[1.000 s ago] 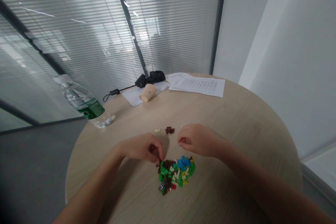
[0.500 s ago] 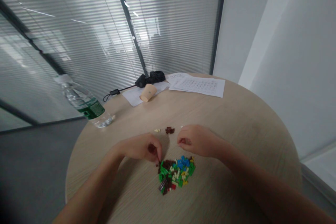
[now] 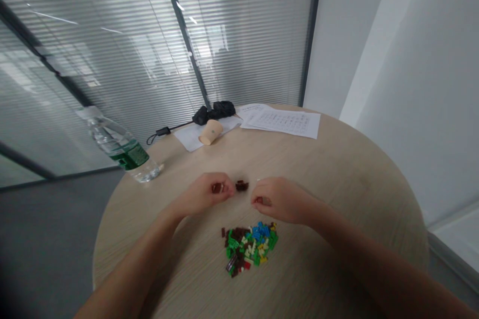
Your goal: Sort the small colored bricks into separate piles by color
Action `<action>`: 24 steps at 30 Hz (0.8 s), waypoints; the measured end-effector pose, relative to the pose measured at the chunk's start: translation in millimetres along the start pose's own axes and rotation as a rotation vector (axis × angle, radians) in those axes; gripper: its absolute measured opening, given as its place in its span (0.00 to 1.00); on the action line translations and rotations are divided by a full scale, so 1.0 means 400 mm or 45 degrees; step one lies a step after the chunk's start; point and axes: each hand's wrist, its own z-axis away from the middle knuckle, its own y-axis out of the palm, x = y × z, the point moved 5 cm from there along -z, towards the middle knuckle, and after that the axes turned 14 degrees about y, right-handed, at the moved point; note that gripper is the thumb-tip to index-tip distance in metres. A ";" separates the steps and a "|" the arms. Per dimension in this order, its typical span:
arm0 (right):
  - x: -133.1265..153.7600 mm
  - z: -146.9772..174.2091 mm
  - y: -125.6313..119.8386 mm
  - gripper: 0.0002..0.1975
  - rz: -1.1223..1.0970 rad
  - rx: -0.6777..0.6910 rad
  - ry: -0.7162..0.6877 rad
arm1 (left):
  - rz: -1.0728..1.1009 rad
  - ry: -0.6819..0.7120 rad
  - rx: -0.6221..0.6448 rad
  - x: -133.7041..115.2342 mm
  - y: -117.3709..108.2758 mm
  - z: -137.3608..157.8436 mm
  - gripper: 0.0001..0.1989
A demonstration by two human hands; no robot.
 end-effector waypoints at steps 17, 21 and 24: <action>0.013 0.014 0.035 0.06 -0.218 0.352 0.009 | -0.481 -0.002 -0.373 0.046 0.035 -0.027 0.05; 0.021 0.021 0.031 0.05 -0.268 0.380 -0.041 | -0.491 0.006 -0.344 0.044 0.037 -0.027 0.06; 0.023 0.025 0.033 0.07 -0.277 0.391 -0.070 | -0.496 -0.003 -0.304 0.044 0.037 -0.028 0.06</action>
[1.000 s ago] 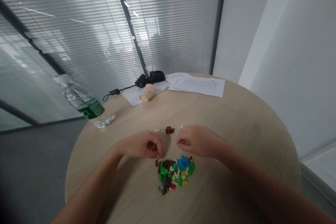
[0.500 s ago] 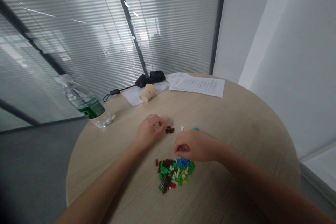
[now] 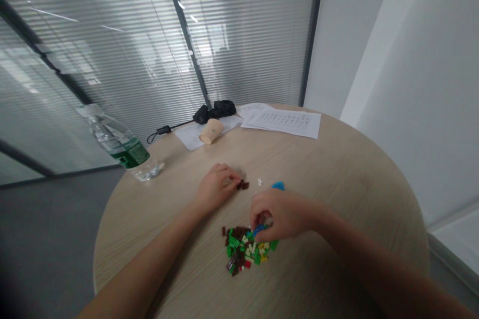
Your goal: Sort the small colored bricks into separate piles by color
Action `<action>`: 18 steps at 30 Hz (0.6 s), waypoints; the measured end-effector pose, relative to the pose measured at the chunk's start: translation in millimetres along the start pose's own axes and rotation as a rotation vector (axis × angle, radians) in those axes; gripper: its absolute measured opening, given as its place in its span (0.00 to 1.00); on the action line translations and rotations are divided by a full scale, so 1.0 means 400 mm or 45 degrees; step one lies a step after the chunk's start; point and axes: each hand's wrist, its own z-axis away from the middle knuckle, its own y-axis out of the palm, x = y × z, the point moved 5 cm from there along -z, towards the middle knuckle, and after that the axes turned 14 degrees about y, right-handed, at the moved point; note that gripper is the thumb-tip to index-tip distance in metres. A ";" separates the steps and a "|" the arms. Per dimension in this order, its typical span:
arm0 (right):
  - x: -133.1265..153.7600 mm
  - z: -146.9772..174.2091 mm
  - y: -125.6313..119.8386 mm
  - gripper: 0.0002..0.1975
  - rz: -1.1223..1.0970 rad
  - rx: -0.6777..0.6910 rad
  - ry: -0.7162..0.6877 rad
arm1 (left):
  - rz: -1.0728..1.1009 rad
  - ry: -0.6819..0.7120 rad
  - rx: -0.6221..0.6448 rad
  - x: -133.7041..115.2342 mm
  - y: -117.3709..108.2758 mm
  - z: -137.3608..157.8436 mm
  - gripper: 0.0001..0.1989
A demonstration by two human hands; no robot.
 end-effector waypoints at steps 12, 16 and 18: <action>0.003 -0.005 0.001 0.04 0.008 -0.028 -0.007 | 0.025 -0.022 0.009 0.007 -0.032 -0.001 0.08; -0.017 -0.009 -0.035 0.05 -0.023 -0.248 0.155 | 0.118 -0.086 -0.158 0.027 -0.078 0.005 0.07; -0.028 -0.007 -0.058 0.05 -0.005 -0.446 0.212 | 0.219 -0.156 -0.226 0.031 -0.096 0.009 0.08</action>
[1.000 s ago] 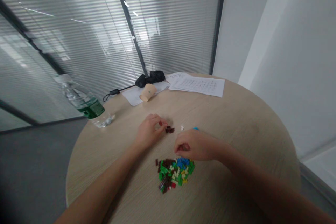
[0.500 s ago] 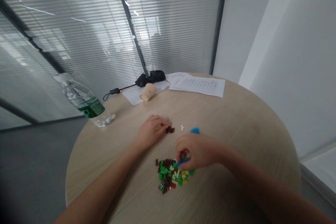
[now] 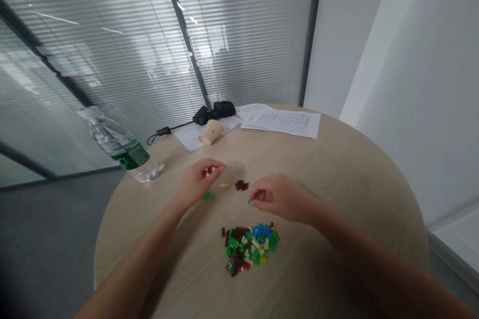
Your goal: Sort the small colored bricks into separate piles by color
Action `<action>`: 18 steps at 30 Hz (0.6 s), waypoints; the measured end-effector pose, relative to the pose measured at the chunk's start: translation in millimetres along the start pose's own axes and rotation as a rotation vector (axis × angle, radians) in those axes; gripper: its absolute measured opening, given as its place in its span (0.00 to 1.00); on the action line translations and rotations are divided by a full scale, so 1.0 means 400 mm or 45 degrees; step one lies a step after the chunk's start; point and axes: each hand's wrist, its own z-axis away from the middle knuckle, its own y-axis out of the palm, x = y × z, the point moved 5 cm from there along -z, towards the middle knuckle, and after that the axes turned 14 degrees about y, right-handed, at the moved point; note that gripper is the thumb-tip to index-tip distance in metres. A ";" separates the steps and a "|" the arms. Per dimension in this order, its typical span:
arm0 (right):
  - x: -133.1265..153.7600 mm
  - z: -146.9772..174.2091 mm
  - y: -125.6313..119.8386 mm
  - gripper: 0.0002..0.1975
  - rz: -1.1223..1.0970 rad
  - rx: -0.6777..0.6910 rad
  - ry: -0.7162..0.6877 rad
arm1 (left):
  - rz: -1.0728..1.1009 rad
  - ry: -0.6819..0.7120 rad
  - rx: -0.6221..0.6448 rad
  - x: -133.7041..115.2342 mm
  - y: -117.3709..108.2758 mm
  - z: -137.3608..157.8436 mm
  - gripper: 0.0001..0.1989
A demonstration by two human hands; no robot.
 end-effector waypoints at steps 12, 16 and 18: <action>-0.003 -0.002 -0.025 0.02 0.169 -0.329 -0.165 | 0.321 0.233 0.429 -0.110 0.068 0.013 0.09; -0.066 -0.013 -0.064 0.03 0.399 -0.249 0.207 | -0.046 0.255 0.497 -0.078 0.044 0.013 0.08; -0.096 -0.013 -0.083 0.04 0.472 -0.172 0.379 | -0.222 0.201 0.519 -0.052 0.027 0.015 0.07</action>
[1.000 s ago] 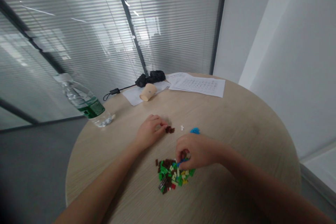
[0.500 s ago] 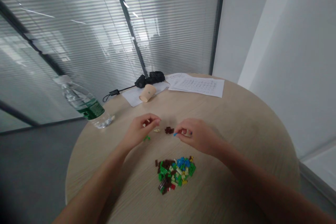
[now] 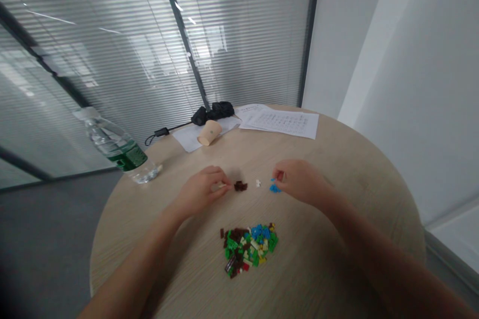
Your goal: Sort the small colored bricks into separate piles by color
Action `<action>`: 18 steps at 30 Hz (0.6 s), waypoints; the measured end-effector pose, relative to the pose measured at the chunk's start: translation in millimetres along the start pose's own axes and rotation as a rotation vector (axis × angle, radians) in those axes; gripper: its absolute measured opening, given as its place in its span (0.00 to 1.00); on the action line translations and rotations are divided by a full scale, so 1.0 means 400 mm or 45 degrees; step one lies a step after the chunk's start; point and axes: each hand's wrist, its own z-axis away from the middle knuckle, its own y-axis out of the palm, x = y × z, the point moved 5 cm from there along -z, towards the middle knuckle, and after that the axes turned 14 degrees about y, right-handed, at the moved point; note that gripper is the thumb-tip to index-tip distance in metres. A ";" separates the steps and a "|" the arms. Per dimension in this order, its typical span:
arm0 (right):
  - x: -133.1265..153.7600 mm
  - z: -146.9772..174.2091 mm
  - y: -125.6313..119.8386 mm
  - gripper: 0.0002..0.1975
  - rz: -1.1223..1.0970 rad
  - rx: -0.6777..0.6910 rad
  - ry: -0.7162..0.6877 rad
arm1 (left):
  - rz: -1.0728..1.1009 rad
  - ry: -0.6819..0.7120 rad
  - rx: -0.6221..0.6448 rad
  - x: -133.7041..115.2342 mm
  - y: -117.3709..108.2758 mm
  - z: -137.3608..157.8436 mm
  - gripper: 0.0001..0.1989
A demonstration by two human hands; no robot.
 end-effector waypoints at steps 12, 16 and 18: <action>-0.025 -0.003 0.022 0.06 0.064 0.192 0.090 | -0.140 -0.320 0.229 0.080 0.011 0.047 0.09; -0.020 -0.004 0.022 0.08 0.011 0.156 0.036 | -0.097 -0.322 0.243 0.087 0.014 0.051 0.08; -0.013 -0.003 0.026 0.11 -0.010 0.115 -0.040 | -0.079 -0.322 0.239 0.086 0.015 0.051 0.08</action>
